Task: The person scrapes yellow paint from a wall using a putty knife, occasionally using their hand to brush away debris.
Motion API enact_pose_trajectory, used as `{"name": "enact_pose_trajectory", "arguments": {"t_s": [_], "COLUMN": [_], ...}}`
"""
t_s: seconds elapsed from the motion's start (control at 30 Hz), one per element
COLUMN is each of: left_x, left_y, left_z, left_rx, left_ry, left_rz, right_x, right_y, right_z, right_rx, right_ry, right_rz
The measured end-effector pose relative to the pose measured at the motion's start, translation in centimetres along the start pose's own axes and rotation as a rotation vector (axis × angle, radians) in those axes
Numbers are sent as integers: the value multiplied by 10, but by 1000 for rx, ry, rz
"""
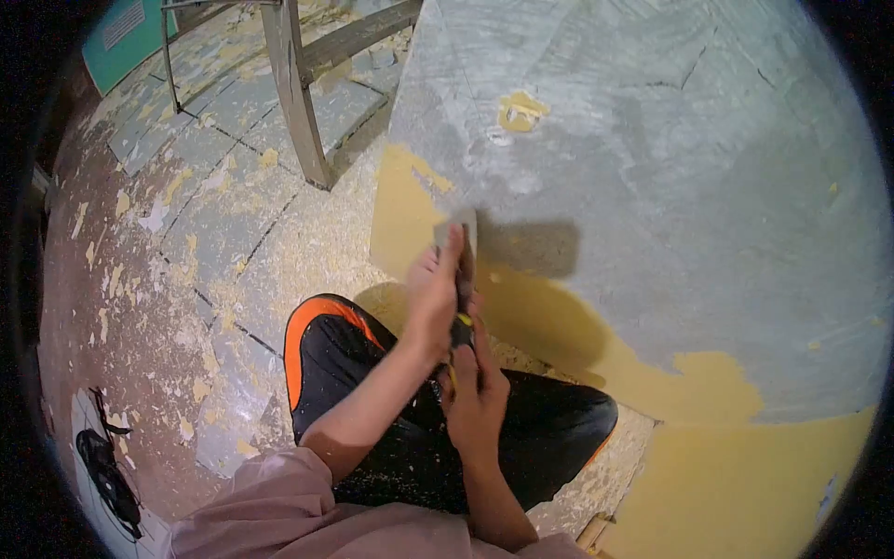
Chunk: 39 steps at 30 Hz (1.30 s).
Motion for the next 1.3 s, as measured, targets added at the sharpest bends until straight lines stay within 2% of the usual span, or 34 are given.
{"name": "enact_pose_trajectory", "arguments": {"t_s": [0.03,0.07,0.1,0.13,0.17,0.2,0.27,0.33,0.37,0.4,0.43,0.5,0.57,0.67,0.73,0.8,0.83,0.87,0.93,1.0,1.03,1.07,1.1,1.13,1.17,1.23,1.27,1.3], "left_x": [0,0,3,4,16,16,7,1,2,5,20,20,8,6,10,20,14,13,9,17,18,17,13,12,12,18,24,25], "left_y": [-6,-2,8,10,18,20,20,6,10,14,22,27,20,17,26,31,31,27,21,27,30,32,30,26,23,21,25,30], "left_z": [8,10,16,30,30,24,2,9,17,26,37,27,15,15,24,27,20,22,17,20,26,33,29,17,12,19,39,48], "left_rx": [-82,-85,-115,-137,-177,-166,-30,-50,-61,-61,-86,-24,11,-87,-51,-100,-72,-76,-48,-32,-81,-131,-51,-43,-33,-31,-58,-75], "left_ry": [-123,-113,-81,-47,-161,-168,7,-33,-33,-28,-204,-141,-44,-42,7,-125,-63,-81,-41,-36,-85,-151,-186,-91,-92,-85,-181,-272], "left_rz": [18,22,19,16,103,99,79,109,124,137,154,159,129,106,100,93,74,66,107,101,127,149,109,126,128,133,139,147], "right_x": [3,2,7,6,5,6,0,-1,10,16,19,14,-1,2,6,4,0,-1,3,10,10,4,2,1,0,12,19,29], "right_y": [3,8,2,-5,-17,-25,-10,7,1,-8,-21,-30,-12,-14,-36,-37,-28,-21,-21,-33,-36,-32,-27,-21,-13,-24,-27,-36], "right_z": [-4,-5,2,1,-3,-10,2,6,10,3,-7,-13,2,2,-6,1,3,6,6,0,-5,-1,1,0,4,-4,-8,-21], "right_rx": [15,35,63,76,108,137,73,23,-34,-37,-22,45,53,14,3,25,95,161,116,-33,68,77,118,156,96,99,104,-56], "right_ry": [46,80,-55,-70,-6,70,170,7,167,152,89,-3,25,13,116,141,90,43,35,230,41,32,44,64,-20,52,96,132], "right_rz": [23,55,-6,10,-24,-67,-33,-45,-62,-58,-85,-124,-98,-63,-70,-71,-71,-72,-90,-58,-96,-98,-99,-102,-118,-120,-117,-184]}}
Point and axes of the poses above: each hand's wrist, its own x-axis towards the middle knuckle, its own y-axis out of the back of the hand, z = x × y, the point moved 5 cm from there along x, towards the middle knuckle, and after that the axes turned 2 degrees about -x, right-handed, at the moved point
